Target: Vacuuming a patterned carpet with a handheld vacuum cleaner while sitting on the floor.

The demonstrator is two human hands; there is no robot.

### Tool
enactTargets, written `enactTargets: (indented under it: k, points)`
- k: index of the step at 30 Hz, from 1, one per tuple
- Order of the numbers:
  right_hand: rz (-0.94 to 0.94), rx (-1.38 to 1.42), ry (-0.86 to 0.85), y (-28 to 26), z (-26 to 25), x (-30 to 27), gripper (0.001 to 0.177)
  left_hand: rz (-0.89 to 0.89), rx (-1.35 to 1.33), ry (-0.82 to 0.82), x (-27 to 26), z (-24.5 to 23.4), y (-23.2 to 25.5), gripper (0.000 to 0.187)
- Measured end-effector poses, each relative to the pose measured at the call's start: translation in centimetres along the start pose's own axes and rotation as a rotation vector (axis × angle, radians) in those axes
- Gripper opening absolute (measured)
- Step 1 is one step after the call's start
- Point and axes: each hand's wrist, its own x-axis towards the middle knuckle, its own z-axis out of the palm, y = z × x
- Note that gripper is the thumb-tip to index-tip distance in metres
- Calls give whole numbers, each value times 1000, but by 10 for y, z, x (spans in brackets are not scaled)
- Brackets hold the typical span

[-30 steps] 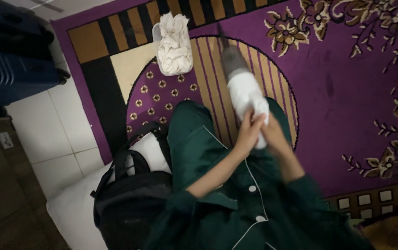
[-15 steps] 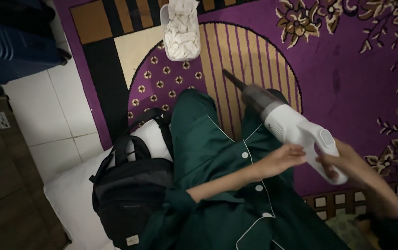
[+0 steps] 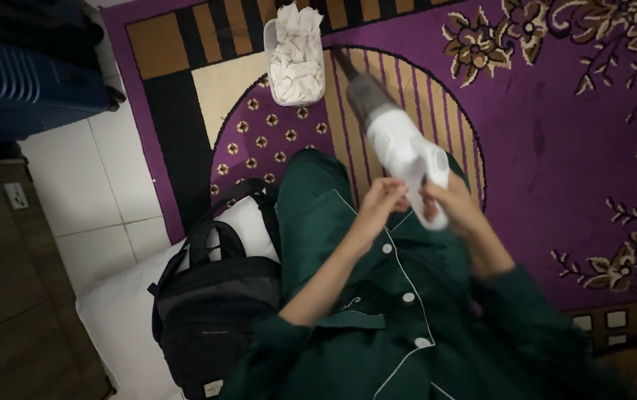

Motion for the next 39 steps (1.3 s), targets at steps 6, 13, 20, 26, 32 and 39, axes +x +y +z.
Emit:
enactTargets:
  k: [6, 13, 20, 26, 32, 39]
  points:
    - [320, -471, 91, -6, -48, -102, 31, -85, 54, 174, 13, -34, 10, 22]
    - [274, -634, 8, -8, -79, -85, 34, -41, -116, 293, 40, -70, -12, 22]
    - [554, -1295, 0, -88, -136, -55, 62, -37, -98, 441, 24, -98, 3, 22]
    - [300, -1229, -364, -93, -181, -26, 77, -4, 11, 660, 22, -125, -58, 17]
    - [99, -1402, -431, -76, -21, 41, 80, 170, 214, 664, 33, -132, -100, 19]
    - [36, -1355, -422, -80, -19, 32, 75, 149, 207, 640, 38, -138, -94, 19]
